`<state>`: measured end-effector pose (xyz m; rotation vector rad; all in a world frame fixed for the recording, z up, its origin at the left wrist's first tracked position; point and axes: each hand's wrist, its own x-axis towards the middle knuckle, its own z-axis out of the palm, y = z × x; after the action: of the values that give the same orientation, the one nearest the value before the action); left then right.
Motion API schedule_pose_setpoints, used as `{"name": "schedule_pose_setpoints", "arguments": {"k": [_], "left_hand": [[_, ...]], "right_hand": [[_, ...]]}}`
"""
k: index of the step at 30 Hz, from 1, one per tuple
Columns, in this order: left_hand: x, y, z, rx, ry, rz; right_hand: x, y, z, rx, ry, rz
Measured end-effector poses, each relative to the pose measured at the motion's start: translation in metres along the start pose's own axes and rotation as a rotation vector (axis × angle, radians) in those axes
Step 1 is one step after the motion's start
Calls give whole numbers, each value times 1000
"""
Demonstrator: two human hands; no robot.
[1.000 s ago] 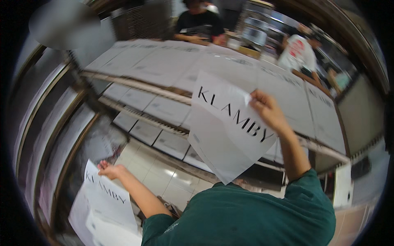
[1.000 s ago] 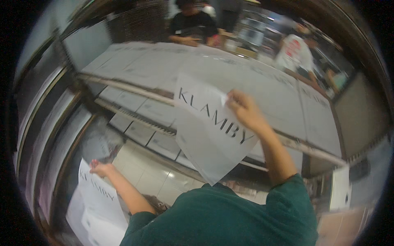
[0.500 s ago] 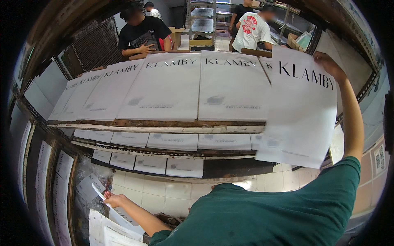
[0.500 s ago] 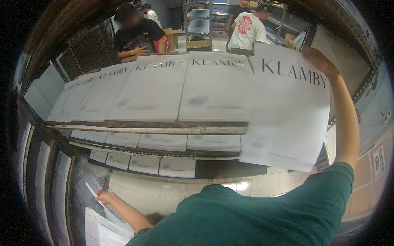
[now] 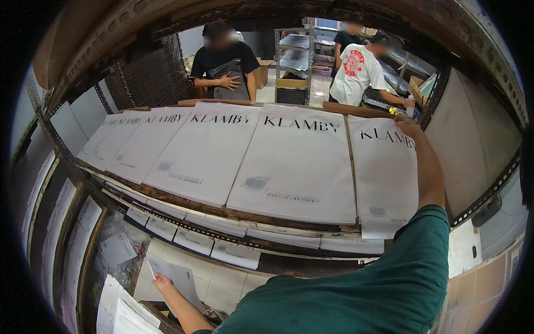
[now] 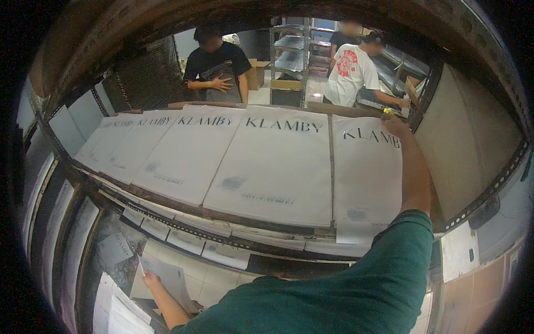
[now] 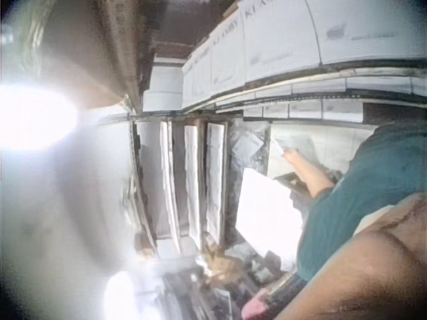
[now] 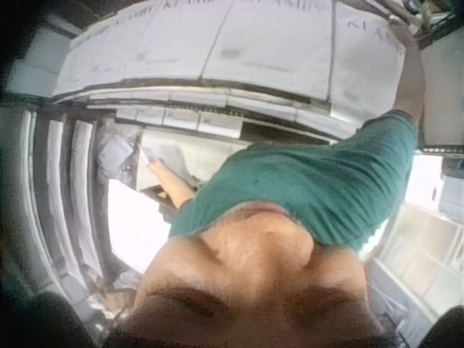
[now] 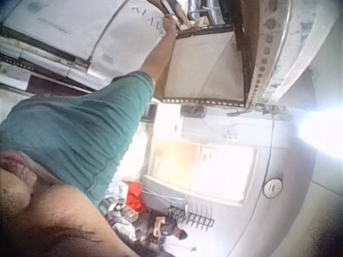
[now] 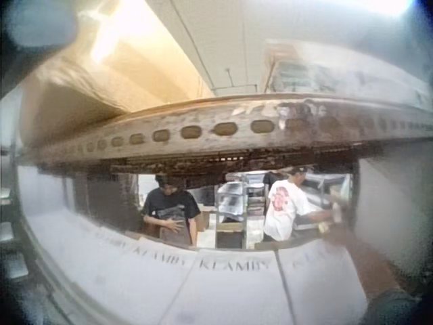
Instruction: The person repeatedly picks up white printed sheets from a table and places them onto a metal rack. The sheets are handled one at a time and stacked in rows on the rack. The person moves back and forth between the table and the rack throughout the clip.
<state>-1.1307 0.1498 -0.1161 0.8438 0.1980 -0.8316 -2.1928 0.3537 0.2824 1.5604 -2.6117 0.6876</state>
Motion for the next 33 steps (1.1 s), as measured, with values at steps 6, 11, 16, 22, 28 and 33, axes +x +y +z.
{"name": "schedule_pose_setpoints", "arguments": {"k": [6,11,16,22,28,33], "left_hand": [[-8,25,-13,-12,44,-46],[-39,43,14,-35,-2,-57],[-71,30,39,-72,-98,-71],[-78,36,49,-81,-84,-141],[-50,38,29,-19,-215,-135],[-46,24,17,-27,-212,-142]], "right_hand": [[1,-24,17,5,54,76],[-22,-75,11,-121,50,248],[-27,-68,0,-206,22,305],[-22,-65,8,-309,28,273],[-13,-65,17,-339,35,288],[-20,-78,11,-424,40,333]]}}
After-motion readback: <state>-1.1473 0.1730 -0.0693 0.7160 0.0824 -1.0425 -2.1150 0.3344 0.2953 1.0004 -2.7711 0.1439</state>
